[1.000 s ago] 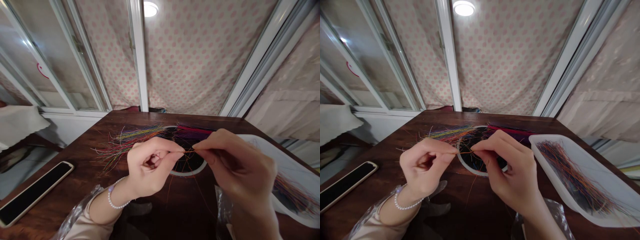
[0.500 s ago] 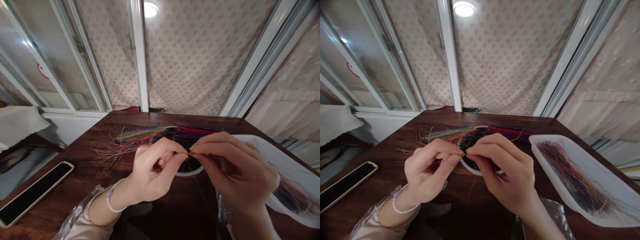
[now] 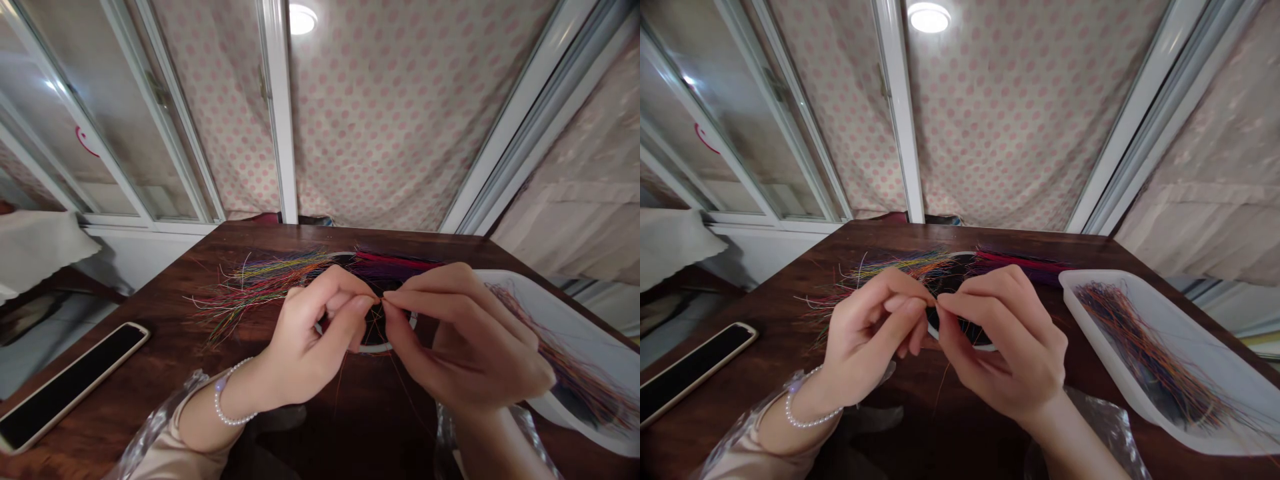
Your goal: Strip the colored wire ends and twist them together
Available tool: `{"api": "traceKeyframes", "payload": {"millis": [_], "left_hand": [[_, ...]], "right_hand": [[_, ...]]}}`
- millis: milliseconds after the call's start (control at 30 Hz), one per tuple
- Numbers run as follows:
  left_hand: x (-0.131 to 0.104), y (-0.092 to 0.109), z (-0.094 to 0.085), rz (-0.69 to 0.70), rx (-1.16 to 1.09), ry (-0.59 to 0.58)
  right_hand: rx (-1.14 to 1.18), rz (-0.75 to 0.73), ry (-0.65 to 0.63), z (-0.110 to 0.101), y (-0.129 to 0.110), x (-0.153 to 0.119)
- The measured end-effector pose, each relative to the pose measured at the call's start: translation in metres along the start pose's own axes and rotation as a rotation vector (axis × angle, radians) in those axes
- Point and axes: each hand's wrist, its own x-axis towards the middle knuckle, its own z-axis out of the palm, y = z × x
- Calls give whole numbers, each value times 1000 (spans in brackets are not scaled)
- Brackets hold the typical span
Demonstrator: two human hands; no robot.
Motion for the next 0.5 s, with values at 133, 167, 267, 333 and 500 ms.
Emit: {"api": "traceKeyframes", "payload": {"millis": [133,167,267,333,500], "left_hand": [[-2,-2,1,73,110,36],[-3,-2,2,97,138,55],[-4,-3,5,166,221,99],[-4,-4,6,211,262,113],[-4,-4,6,305,323,136]], "right_hand": [[72,106,59,6,-1,-5],[84,129,77,7,-2,-6],[106,181,126,11,-3,-8],[126,199,145,12,-3,-9],[172,207,173,14,-4,-9]]}}
